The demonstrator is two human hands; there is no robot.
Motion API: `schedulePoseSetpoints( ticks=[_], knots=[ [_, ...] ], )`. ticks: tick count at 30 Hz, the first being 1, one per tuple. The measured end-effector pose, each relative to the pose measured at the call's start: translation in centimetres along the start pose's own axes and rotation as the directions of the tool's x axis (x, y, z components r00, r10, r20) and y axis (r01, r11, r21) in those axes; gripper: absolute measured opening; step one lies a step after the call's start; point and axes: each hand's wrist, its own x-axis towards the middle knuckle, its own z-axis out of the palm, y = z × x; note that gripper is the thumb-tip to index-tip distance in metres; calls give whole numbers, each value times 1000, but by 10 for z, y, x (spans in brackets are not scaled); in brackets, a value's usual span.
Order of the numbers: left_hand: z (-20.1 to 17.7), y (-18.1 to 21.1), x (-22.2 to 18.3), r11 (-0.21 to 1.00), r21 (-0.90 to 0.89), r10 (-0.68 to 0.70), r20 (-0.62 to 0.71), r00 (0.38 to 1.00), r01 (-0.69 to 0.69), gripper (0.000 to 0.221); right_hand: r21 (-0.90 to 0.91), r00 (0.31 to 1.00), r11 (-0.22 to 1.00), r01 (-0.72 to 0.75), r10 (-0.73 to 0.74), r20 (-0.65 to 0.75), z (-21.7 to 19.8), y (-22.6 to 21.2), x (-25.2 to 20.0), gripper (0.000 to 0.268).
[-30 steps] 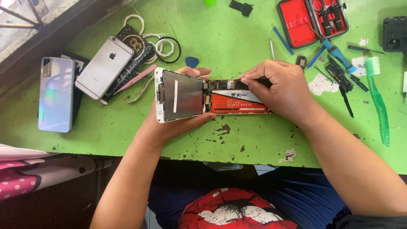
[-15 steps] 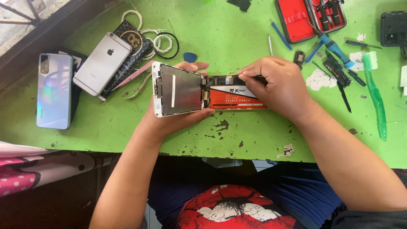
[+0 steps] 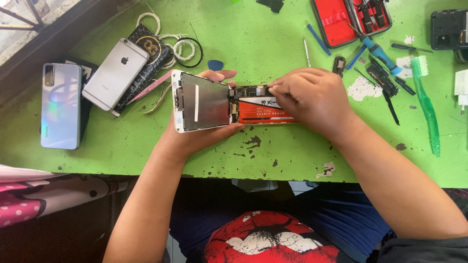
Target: A person is disassembling a smartphone screen assembly using a screwdriver and a plastic pry tool on a repair bench.
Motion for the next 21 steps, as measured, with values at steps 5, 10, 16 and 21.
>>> schedulePoseSetpoints(
  ticks=[5,10,16,21],
  knots=[
    [0,2,-1,1000,25,-3,0,1000,3,75,45,1000,999,-6,7,-12,-2,2,3,16],
    [0,2,-1,1000,9,-5,6,1000,5,75,58,1000,998,-21,22,-20,0,4,1,16],
    [0,3,-1,999,46,-20,-3,1000,21,77,96,998,994,-54,56,-21,2,7,0,15],
    [1,2,-1,999,42,-19,-11,1000,19,77,109,997,991,-80,80,3,1,6,1,13]
  ],
)
